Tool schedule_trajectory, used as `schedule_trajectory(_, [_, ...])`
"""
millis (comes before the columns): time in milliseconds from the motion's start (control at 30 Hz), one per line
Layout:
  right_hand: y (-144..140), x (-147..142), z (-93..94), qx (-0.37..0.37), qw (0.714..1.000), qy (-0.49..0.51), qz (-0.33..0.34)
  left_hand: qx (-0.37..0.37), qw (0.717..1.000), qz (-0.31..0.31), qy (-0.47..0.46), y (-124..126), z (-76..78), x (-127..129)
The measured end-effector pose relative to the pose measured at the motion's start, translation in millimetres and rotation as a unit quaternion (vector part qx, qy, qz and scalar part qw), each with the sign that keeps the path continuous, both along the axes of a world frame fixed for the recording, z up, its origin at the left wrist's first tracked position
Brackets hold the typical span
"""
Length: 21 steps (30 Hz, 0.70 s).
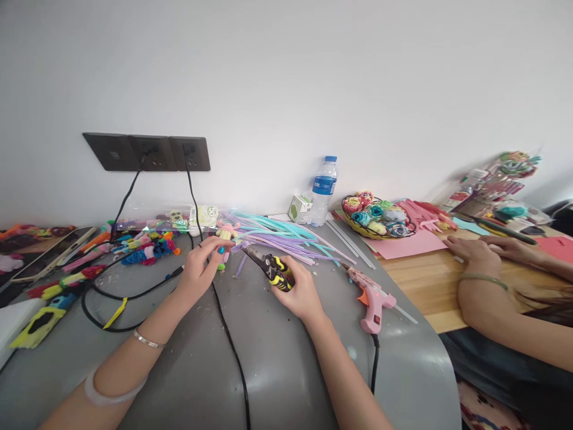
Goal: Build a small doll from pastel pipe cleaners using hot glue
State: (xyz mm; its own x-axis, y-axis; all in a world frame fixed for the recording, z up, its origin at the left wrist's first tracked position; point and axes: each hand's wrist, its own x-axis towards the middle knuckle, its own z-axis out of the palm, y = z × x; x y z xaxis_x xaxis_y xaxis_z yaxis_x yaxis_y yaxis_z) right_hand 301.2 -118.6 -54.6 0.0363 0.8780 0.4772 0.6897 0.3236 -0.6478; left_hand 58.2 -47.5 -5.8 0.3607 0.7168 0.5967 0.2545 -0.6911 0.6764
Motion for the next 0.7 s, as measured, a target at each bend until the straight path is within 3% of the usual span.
schedule_trajectory(533, [1.3, -3.0, 5.2, -0.039, 0.999, -0.031, -0.001, 0.037, 0.997, 0.055, 0.035, 0.0, -1.7, 3.3])
schedule_trajectory(700, [1.1, -3.7, 7.5, -0.054, 0.998, -0.039, 0.004, 0.019, 0.998, 0.053, 0.038, 0.6, -3.0, 2.7])
